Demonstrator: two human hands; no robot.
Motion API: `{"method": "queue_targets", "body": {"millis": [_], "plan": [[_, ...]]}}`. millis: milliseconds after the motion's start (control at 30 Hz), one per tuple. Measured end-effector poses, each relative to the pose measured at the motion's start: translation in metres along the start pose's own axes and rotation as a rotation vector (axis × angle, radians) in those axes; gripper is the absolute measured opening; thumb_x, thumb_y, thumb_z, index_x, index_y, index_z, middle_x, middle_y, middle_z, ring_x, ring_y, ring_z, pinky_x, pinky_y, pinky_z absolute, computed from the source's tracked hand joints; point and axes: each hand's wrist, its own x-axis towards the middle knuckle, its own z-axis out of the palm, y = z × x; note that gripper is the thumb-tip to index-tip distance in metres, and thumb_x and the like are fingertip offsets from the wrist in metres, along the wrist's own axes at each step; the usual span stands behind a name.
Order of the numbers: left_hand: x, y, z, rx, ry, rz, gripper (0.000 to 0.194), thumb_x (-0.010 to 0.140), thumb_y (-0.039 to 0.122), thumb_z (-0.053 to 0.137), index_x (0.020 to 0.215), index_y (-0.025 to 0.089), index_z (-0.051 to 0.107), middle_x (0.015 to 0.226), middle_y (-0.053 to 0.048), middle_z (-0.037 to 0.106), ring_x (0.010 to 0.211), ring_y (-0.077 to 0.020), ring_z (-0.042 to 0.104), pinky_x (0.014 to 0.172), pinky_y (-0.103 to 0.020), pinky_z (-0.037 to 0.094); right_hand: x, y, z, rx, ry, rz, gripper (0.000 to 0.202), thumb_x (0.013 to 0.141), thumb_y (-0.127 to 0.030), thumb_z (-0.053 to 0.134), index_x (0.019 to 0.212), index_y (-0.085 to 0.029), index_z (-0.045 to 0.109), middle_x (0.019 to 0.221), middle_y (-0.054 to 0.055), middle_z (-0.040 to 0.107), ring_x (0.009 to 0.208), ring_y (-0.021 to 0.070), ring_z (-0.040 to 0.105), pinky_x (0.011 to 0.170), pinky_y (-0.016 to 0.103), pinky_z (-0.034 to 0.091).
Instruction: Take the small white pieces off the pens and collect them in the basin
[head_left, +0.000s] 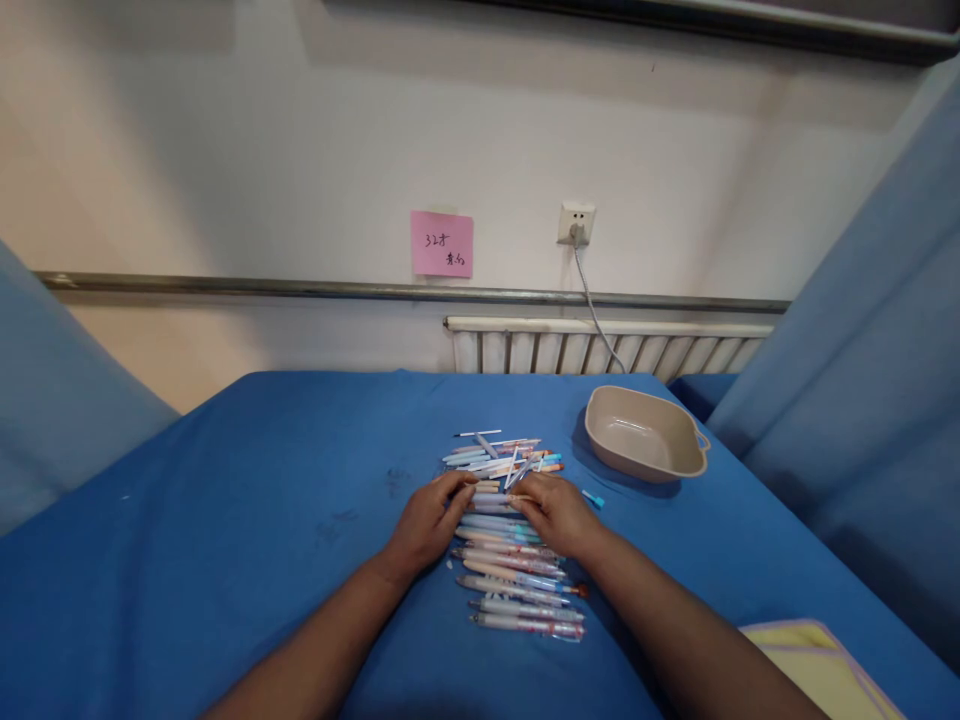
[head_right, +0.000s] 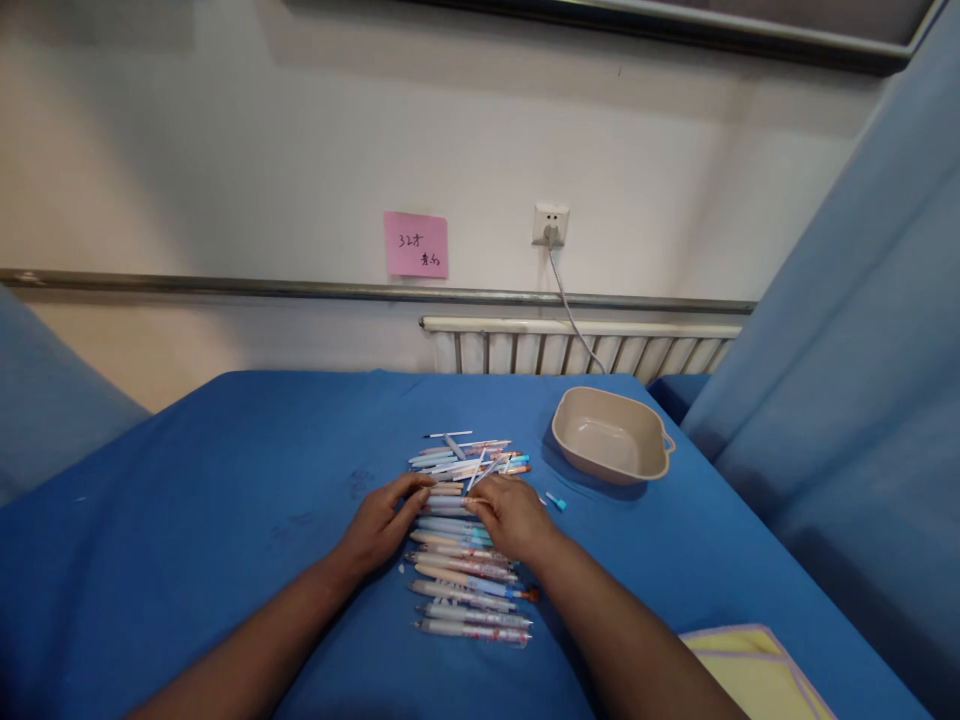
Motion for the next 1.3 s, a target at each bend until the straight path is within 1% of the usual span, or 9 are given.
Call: {"method": "queue_targets", "body": {"millis": [100, 200, 300, 400, 567, 800, 933, 1167, 1300], "plan": [[0.001, -0.001, 0.000, 0.015, -0.042, -0.083, 0.031, 0.090, 0.035, 0.035, 0.107, 0.020, 0.057, 0.070, 0.000, 0.064, 0.067, -0.0165, 0.060, 0.068, -0.028, 0.046, 0.000, 0.001, 0.001, -0.008, -0.006, -0.013, 0.014, 0.089, -0.027, 0.046, 0.090, -0.021, 0.058, 0.086, 0.003, 0.064, 0.083, 0.0156, 0.057, 0.074, 0.026, 0.038], [0.000, 0.000, 0.001, 0.010, 0.024, -0.001, 0.038, 0.085, 0.034, 0.047, 0.120, 0.020, 0.049, 0.093, -0.004, 0.066, 0.085, -0.0184, 0.060, 0.080, -0.031, 0.046, -0.001, 0.002, 0.002, -0.025, 0.003, 0.001, 0.014, 0.089, -0.027, 0.046, 0.089, -0.020, 0.058, 0.085, 0.003, 0.063, 0.080, 0.0154, 0.056, 0.071, 0.025, 0.038], [0.000, 0.001, 0.002, -0.003, 0.038, 0.101, 0.040, 0.082, 0.031, 0.053, 0.120, 0.020, 0.050, 0.107, -0.007, 0.062, 0.097, -0.0197, 0.057, 0.089, -0.033, 0.043, -0.001, 0.003, 0.003, -0.027, 0.001, -0.010, 0.014, 0.090, -0.027, 0.046, 0.089, -0.020, 0.057, 0.084, 0.003, 0.063, 0.079, 0.0153, 0.056, 0.070, 0.025, 0.037], [0.001, -0.003, 0.001, 0.016, 0.054, 0.011, 0.029, 0.088, 0.033, 0.041, 0.108, 0.020, 0.057, 0.093, -0.005, 0.066, 0.084, -0.0181, 0.061, 0.079, -0.030, 0.046, -0.001, 0.005, 0.002, -0.029, 0.012, -0.018, 0.014, 0.090, -0.028, 0.046, 0.088, -0.020, 0.057, 0.084, 0.003, 0.063, 0.080, 0.0154, 0.055, 0.071, 0.025, 0.037], [0.006, -0.018, -0.006, 0.014, 0.141, -0.181, 0.036, 0.089, 0.041, 0.034, 0.100, 0.017, 0.059, 0.060, 0.001, 0.061, 0.059, -0.0164, 0.060, 0.061, -0.026, 0.045, 0.000, 0.014, -0.003, -0.083, 0.022, 0.034, 0.015, 0.090, -0.027, 0.044, 0.087, -0.020, 0.057, 0.084, 0.003, 0.063, 0.080, 0.0155, 0.055, 0.075, 0.027, 0.035], [0.009, -0.030, -0.004, 0.034, 0.260, -0.186, 0.037, 0.085, 0.043, 0.041, 0.102, 0.017, 0.060, 0.093, -0.006, 0.068, 0.084, -0.0202, 0.063, 0.074, -0.030, 0.048, -0.001, 0.020, -0.006, -0.228, -0.015, 0.195, 0.015, 0.090, -0.028, 0.045, 0.091, -0.021, 0.059, 0.090, 0.004, 0.063, 0.085, 0.0175, 0.055, 0.074, 0.028, 0.034], [0.010, -0.031, -0.007, 0.081, 0.354, -0.226, 0.036, 0.084, 0.041, 0.041, 0.100, 0.016, 0.062, 0.093, -0.006, 0.069, 0.085, -0.0208, 0.064, 0.075, -0.030, 0.048, -0.003, 0.023, -0.006, -0.257, -0.061, 0.188, 0.016, 0.090, -0.028, 0.045, 0.090, -0.021, 0.060, 0.091, 0.005, 0.062, 0.088, 0.0181, 0.055, 0.076, 0.029, 0.035], [0.006, -0.020, -0.002, 0.009, 0.199, -0.129, 0.032, 0.085, 0.038, 0.042, 0.098, 0.018, 0.062, 0.090, -0.004, 0.069, 0.082, -0.0192, 0.064, 0.073, -0.029, 0.049, 0.000, 0.020, -0.004, -0.057, 0.117, 0.116, 0.013, 0.090, -0.025, 0.043, 0.092, -0.020, 0.055, 0.092, 0.005, 0.061, 0.086, 0.0163, 0.055, 0.075, 0.027, 0.040], [0.006, -0.019, 0.001, 0.035, 0.140, -0.113, 0.030, 0.084, 0.038, 0.045, 0.100, 0.019, 0.062, 0.094, -0.003, 0.069, 0.086, -0.0192, 0.064, 0.077, -0.029, 0.048, 0.000, 0.016, 0.004, 0.028, -0.006, -0.017, 0.011, 0.089, -0.024, 0.046, 0.091, -0.020, 0.056, 0.089, 0.004, 0.062, 0.085, 0.0155, 0.056, 0.076, 0.027, 0.042]]}}
